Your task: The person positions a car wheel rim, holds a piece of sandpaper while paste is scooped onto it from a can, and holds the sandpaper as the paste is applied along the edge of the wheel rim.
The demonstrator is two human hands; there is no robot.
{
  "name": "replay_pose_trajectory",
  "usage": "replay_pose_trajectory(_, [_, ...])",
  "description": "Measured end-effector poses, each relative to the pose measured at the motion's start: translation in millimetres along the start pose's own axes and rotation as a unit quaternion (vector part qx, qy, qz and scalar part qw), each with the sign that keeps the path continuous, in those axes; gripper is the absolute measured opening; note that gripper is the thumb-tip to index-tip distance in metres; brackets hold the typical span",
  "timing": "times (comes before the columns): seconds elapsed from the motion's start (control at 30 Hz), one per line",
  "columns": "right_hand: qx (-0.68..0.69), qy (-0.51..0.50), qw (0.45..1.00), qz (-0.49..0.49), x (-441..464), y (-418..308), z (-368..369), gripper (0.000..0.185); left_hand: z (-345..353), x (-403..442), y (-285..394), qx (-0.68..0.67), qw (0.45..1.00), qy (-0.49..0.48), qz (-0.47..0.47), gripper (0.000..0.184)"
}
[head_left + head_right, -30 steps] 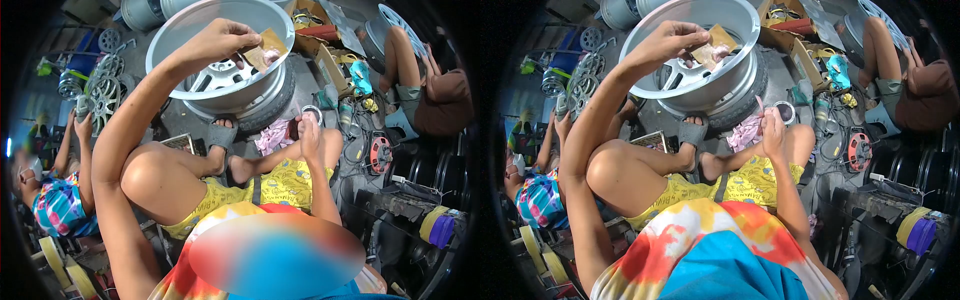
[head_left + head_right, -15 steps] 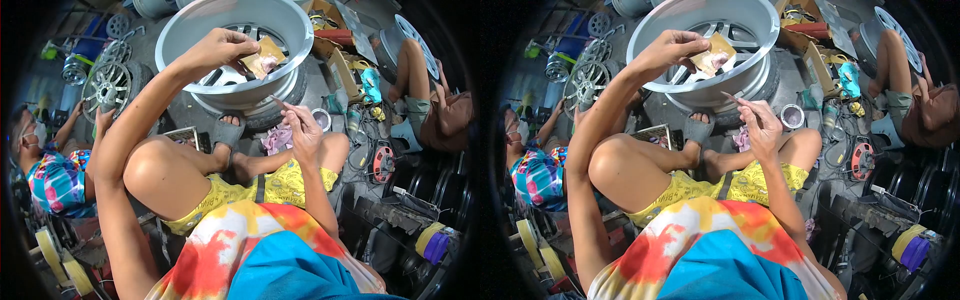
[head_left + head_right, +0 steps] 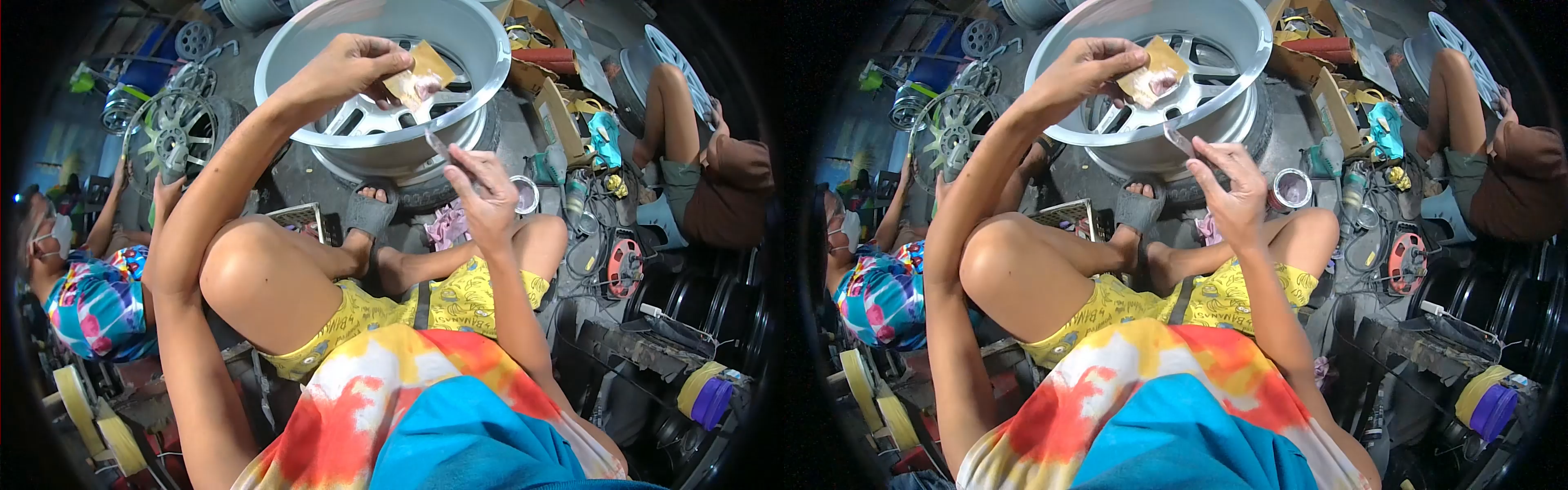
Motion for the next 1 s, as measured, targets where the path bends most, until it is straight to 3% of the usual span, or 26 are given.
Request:
replay_pose_trajectory(0.17, [-0.120, 0.045, 0.990, -0.063, -10.9, 33.9, 41.1, 0.028, -20.0, 0.2, 14.9, 0.021, 0.998, 0.009, 0.060, 0.032])
replay_pose_trajectory(0.3, [-0.149, 0.089, 0.980, -0.095, -7.2, 50.2, 62.3, 0.027, -26.9, -3.6, 23.3, 0.032, 0.997, 0.013, 0.066, 0.033])
replay_pose_trajectory(0.37, [-0.106, 0.107, 0.988, -0.047, -4.2, 68.6, 68.7, 0.025, -34.8, -4.1, 24.4, 0.034, 0.997, 0.025, 0.065, 0.033])
replay_pose_trajectory(0.4, [-0.126, 0.123, 0.981, -0.082, -3.8, 65.2, 71.7, 0.023, -38.9, -4.8, 24.5, 0.036, 0.997, 0.036, 0.063, 0.033])
replay_pose_trajectory(0.67, [-0.092, 0.118, 0.988, -0.040, -19.1, 83.0, 90.5, 0.019, -36.8, -9.5, 30.7, 0.006, 0.999, 0.048, 0.022, 0.029])
replay_pose_trajectory(1.0, [-0.165, 0.096, 0.977, -0.098, -15.5, 50.4, 74.7, 0.030, -35.5, -8.1, 32.9, 0.001, 0.999, 0.037, 0.026, 0.026])
Point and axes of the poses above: each hand's wrist, its own x-axis towards the middle knuckle, its own z-axis out of the palm, y = z × x, the point moved 10 cm from there along x, towards the middle knuckle, and after that the axes turned 2 degrees about z, right-handed, at the moved point
